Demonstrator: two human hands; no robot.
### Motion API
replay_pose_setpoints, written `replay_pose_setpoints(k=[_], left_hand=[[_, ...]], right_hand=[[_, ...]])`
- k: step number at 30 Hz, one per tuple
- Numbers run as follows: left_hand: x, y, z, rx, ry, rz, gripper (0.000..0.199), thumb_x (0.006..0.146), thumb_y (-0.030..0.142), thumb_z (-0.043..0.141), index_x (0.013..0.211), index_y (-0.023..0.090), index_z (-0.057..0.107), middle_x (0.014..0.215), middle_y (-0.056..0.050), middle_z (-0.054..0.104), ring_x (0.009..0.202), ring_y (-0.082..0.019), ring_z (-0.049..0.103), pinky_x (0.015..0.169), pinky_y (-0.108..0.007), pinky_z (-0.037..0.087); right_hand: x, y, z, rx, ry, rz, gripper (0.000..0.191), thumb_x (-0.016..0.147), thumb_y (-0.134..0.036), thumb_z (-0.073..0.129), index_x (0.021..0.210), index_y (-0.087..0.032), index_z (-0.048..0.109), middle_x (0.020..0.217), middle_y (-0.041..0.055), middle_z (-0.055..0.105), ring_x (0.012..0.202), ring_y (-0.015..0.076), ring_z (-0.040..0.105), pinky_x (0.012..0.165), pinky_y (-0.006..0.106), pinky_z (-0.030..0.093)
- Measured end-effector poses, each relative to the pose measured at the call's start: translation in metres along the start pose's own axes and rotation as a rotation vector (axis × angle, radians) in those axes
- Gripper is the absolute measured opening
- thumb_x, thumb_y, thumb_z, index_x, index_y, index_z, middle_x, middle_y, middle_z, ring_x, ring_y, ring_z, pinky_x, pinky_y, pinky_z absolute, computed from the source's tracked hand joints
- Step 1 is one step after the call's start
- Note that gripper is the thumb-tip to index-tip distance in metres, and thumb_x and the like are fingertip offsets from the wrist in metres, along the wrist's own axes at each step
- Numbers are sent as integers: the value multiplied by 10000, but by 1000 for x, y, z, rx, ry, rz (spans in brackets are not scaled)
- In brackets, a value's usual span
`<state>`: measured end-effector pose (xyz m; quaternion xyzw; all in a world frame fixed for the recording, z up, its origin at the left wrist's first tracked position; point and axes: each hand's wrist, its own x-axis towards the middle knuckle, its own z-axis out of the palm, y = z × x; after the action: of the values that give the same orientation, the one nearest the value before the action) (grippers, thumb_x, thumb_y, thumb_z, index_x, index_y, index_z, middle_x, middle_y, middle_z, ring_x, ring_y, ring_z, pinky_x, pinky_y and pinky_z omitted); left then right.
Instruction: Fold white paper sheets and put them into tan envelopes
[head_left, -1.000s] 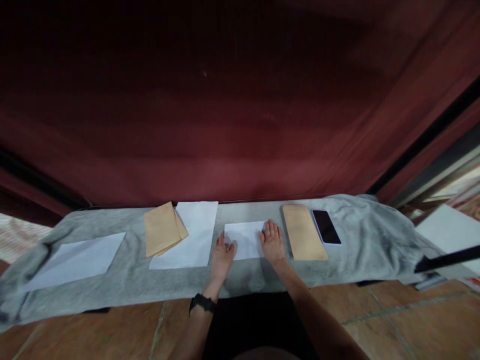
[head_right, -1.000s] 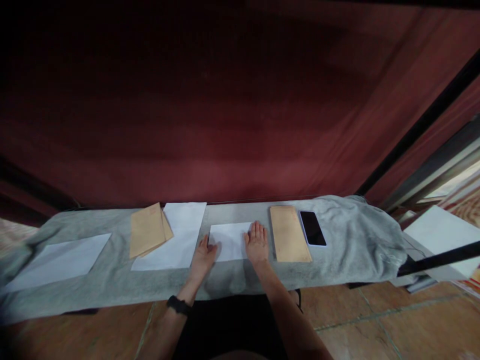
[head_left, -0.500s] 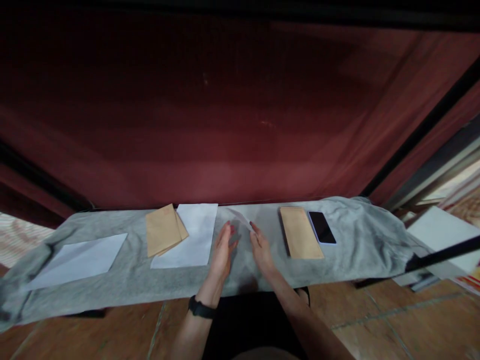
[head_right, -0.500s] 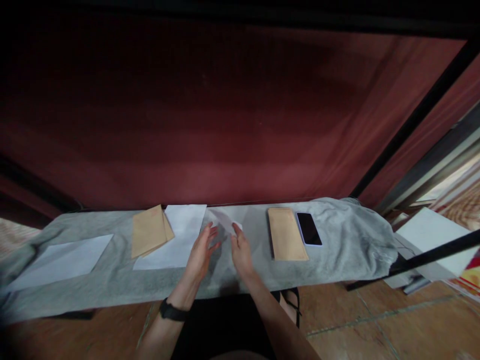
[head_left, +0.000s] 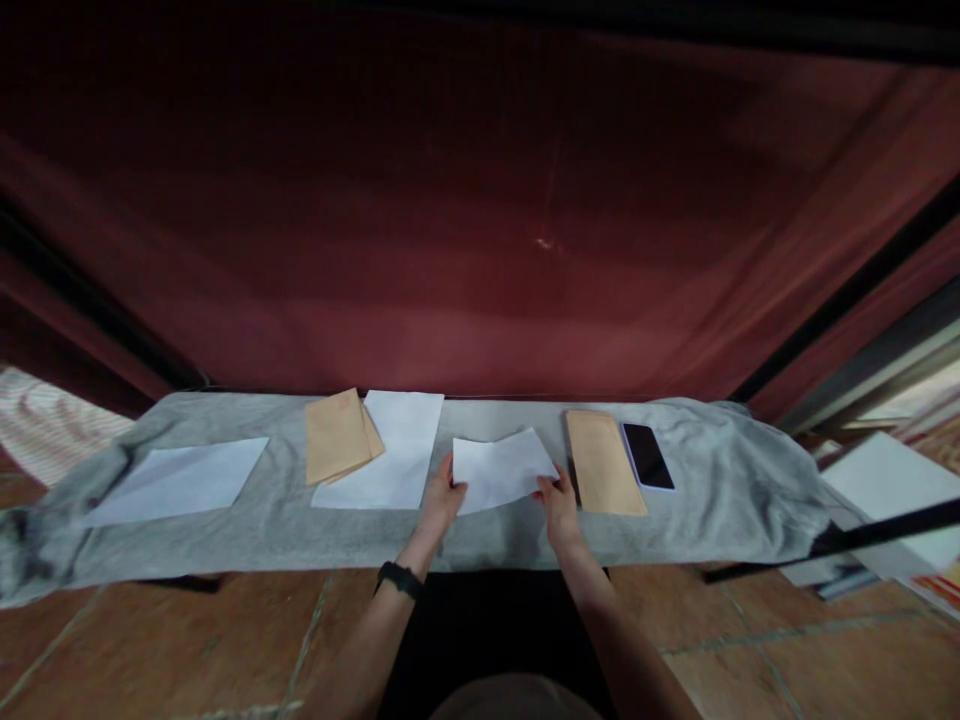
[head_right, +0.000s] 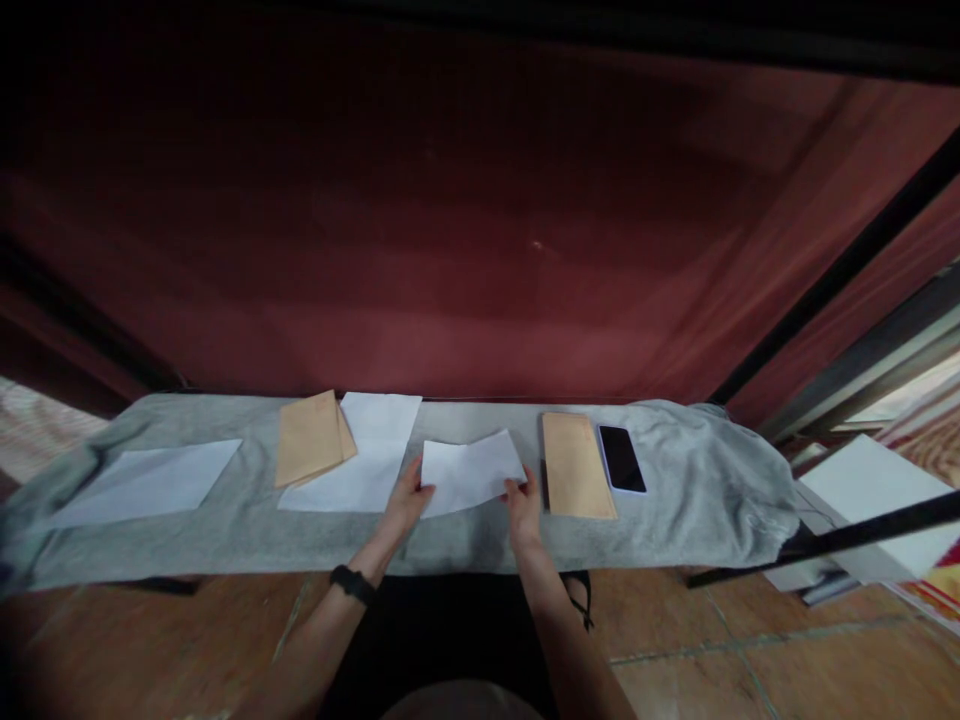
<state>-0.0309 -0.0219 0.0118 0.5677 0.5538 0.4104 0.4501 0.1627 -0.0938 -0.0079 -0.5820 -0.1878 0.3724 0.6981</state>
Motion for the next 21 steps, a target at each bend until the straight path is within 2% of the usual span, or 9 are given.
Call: replay_pose_setpoints(k=[2,4,6,8,10,12,14,17,21], left_hand=[[8,-3,-5,135,-20,33,749,709,64,639,1438,194,528,1031,-55,765,946,-253,732,895,-406,588],[12,-5,-9,188,-19,43,744,703,32,614,1428,182,544,1087,-65,753,1012,-258,719,971,-415,561],[11,-7,-11,255,-16,69,717,709,15,594,1410,161,566,1181,-93,726,1098,-265,692,1055,-422,513],[6,-8,-11,310,-7,94,669,737,19,578,1396,135,582,1306,-131,668,1214,-279,637,1137,-432,441],[-3,-8,-4,392,5,162,597,811,65,555,1404,126,577,1445,-159,577,1352,-292,535,1197,-449,362],[-13,-8,7,520,-1,279,527,908,148,505,1433,143,554,1562,-153,469,1474,-293,394,1237,-469,284],[-22,-8,22,627,-68,371,511,965,216,453,1468,159,521,1619,-138,400,1534,-287,291,1261,-488,212],[-32,-13,40,688,-201,411,553,953,191,423,1499,130,487,1617,-155,397,1541,-285,279,1273,-484,170],[-35,-21,43,748,-228,394,586,946,163,366,1524,111,450,1619,-161,387,1544,-273,272,1277,-483,160]], right_hand=[[0,5,-14,-60,19,-11,482,655,-350,697,1119,-225,658,729,-34,639,644,174,624,584,291,536],[-4,9,-26,-154,25,-64,480,693,-319,667,1163,-225,658,828,-1,662,708,188,642,665,329,567],[-8,11,-36,-365,21,-222,434,758,-303,621,1181,-215,670,1017,70,681,893,227,670,829,396,578],[-13,13,-40,-632,5,-437,395,846,-306,557,1209,-203,674,1211,129,652,1134,269,629,1004,472,521],[-17,13,-36,-802,-54,-586,407,939,-322,472,1284,-198,648,1365,148,603,1304,276,543,1103,512,452],[-19,13,-24,-870,-179,-643,459,1012,-350,377,1382,-186,595,1476,145,552,1391,252,483,1149,500,418],[-20,15,-6,-942,-319,-660,528,1052,-393,298,1452,-152,544,1549,151,495,1462,243,413,1190,489,374],[-22,21,14,-1103,-491,-668,565,1074,-381,234,1507,-119,484,1589,145,447,1503,241,361,1231,488,305],[-23,29,15,-1278,-499,-707,549,1074,-359,294,1529,-95,447,1586,159,438,1504,260,363,1248,490,256]])
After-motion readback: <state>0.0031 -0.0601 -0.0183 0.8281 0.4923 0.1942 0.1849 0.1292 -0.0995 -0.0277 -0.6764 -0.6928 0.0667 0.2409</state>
